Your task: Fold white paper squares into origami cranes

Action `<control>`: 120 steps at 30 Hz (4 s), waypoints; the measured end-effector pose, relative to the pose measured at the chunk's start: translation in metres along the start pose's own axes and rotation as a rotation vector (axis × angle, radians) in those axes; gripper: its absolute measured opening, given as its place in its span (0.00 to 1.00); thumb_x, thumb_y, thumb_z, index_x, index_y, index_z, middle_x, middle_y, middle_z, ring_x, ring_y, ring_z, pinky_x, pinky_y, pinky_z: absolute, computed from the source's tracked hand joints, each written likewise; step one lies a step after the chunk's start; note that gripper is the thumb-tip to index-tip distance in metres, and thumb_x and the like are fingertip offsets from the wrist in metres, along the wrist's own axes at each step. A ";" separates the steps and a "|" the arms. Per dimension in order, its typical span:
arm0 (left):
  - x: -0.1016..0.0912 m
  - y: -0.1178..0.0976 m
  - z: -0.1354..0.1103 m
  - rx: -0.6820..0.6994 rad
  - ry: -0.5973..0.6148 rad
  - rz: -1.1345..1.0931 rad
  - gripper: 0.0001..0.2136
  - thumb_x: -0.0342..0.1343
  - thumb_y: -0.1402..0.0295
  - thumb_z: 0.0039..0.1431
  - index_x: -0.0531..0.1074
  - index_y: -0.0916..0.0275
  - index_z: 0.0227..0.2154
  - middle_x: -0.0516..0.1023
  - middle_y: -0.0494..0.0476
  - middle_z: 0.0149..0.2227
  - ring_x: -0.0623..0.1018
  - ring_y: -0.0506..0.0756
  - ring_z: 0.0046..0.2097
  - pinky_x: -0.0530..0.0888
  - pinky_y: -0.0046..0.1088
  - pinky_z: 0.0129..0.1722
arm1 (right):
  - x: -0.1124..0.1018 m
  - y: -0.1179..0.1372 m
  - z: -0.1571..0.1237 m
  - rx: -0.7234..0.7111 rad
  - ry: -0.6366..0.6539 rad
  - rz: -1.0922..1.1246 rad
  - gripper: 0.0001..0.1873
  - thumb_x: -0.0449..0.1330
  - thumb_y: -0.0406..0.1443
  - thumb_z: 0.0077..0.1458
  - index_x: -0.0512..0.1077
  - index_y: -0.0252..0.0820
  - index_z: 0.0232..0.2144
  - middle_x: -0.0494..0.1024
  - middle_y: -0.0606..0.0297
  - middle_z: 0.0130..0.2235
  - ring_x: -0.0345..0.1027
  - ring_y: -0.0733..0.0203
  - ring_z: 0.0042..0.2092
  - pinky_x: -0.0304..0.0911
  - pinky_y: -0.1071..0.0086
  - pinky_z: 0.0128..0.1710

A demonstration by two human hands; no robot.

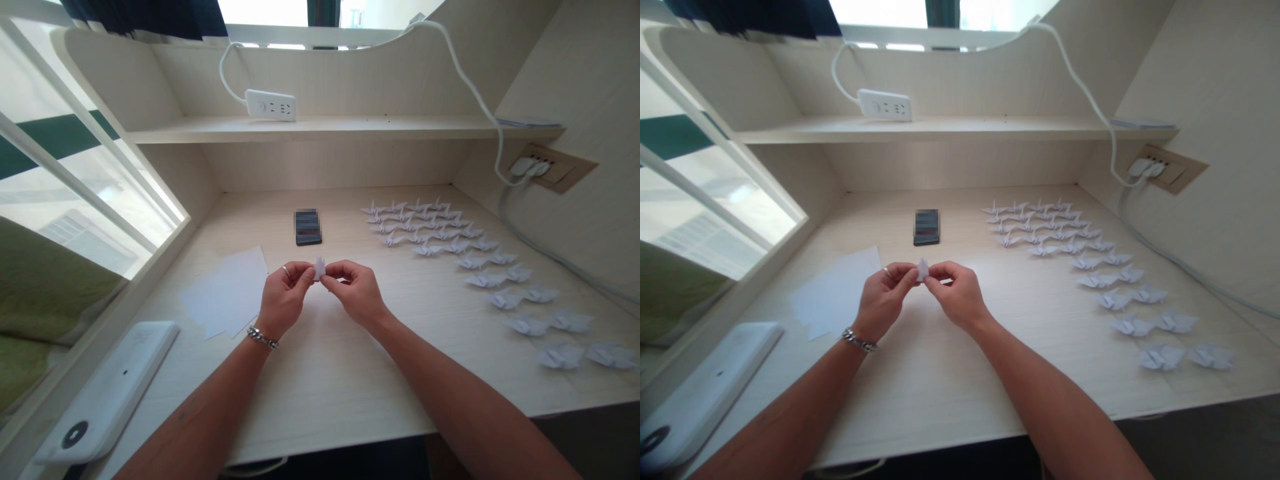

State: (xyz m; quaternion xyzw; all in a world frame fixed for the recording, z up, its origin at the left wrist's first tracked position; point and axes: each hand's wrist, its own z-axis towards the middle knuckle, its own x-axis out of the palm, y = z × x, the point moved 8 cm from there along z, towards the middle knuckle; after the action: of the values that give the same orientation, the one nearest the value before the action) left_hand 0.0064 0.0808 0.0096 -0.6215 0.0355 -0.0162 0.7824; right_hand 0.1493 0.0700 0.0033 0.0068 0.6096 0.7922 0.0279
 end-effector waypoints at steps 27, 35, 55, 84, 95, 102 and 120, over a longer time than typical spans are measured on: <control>0.020 0.025 -0.006 -0.346 0.215 -0.480 0.12 0.66 0.69 0.48 0.74 0.66 0.36 0.77 0.55 0.34 0.76 0.50 0.35 0.72 0.28 0.38 | -0.003 0.001 0.002 -0.014 -0.001 0.072 0.08 0.65 0.35 0.45 0.76 0.40 0.31 0.79 0.62 0.32 0.72 0.59 0.35 0.68 0.66 0.34; 0.019 0.026 -0.006 -0.357 0.266 -0.415 0.09 0.67 0.69 0.47 0.76 0.66 0.32 0.77 0.53 0.30 0.74 0.48 0.31 0.70 0.26 0.35 | 0.003 -0.008 0.005 0.101 0.165 0.092 0.07 0.65 0.36 0.44 0.75 0.38 0.28 0.76 0.65 0.28 0.69 0.64 0.29 0.66 0.68 0.31; 0.017 0.026 -0.005 -0.328 0.172 -0.378 0.12 0.68 0.68 0.43 0.75 0.67 0.30 0.76 0.54 0.29 0.73 0.49 0.31 0.70 0.26 0.35 | 0.002 -0.005 0.000 0.055 0.048 -0.070 0.05 0.60 0.36 0.50 0.70 0.40 0.29 0.75 0.65 0.28 0.71 0.61 0.30 0.68 0.66 0.32; 0.021 0.030 -0.008 -0.355 0.276 -0.188 0.12 0.67 0.62 0.43 0.74 0.67 0.25 0.72 0.54 0.25 0.68 0.49 0.27 0.65 0.26 0.28 | -0.002 -0.008 0.004 0.072 0.120 -0.034 0.10 0.63 0.35 0.47 0.67 0.41 0.33 0.76 0.66 0.30 0.71 0.61 0.32 0.67 0.66 0.34; 0.015 0.018 -0.001 -0.116 0.189 0.090 0.11 0.62 0.60 0.50 0.74 0.65 0.25 0.74 0.52 0.24 0.70 0.50 0.27 0.67 0.25 0.28 | -0.001 -0.011 0.006 0.071 0.103 0.076 0.13 0.65 0.36 0.45 0.68 0.40 0.34 0.75 0.65 0.31 0.70 0.62 0.34 0.66 0.66 0.38; 0.012 0.014 -0.005 -0.106 0.118 0.056 0.11 0.65 0.64 0.46 0.76 0.65 0.30 0.79 0.57 0.29 0.77 0.53 0.31 0.72 0.28 0.33 | -0.004 -0.008 0.007 0.019 0.040 0.078 0.10 0.63 0.37 0.47 0.67 0.41 0.31 0.72 0.67 0.29 0.68 0.64 0.32 0.65 0.68 0.34; 0.009 -0.007 -0.010 -0.047 0.081 -0.136 0.09 0.66 0.67 0.47 0.77 0.65 0.31 0.80 0.57 0.31 0.78 0.53 0.33 0.75 0.30 0.36 | 0.006 -0.015 0.007 0.233 0.183 0.555 0.14 0.74 0.38 0.32 0.76 0.40 0.24 0.77 0.67 0.26 0.69 0.65 0.28 0.66 0.67 0.34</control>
State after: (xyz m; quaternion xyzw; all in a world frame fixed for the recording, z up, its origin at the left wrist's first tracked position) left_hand 0.0152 0.0692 0.0137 -0.6395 0.0252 -0.0939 0.7626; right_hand 0.1441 0.0811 -0.0096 0.1050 0.6711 0.6916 -0.2454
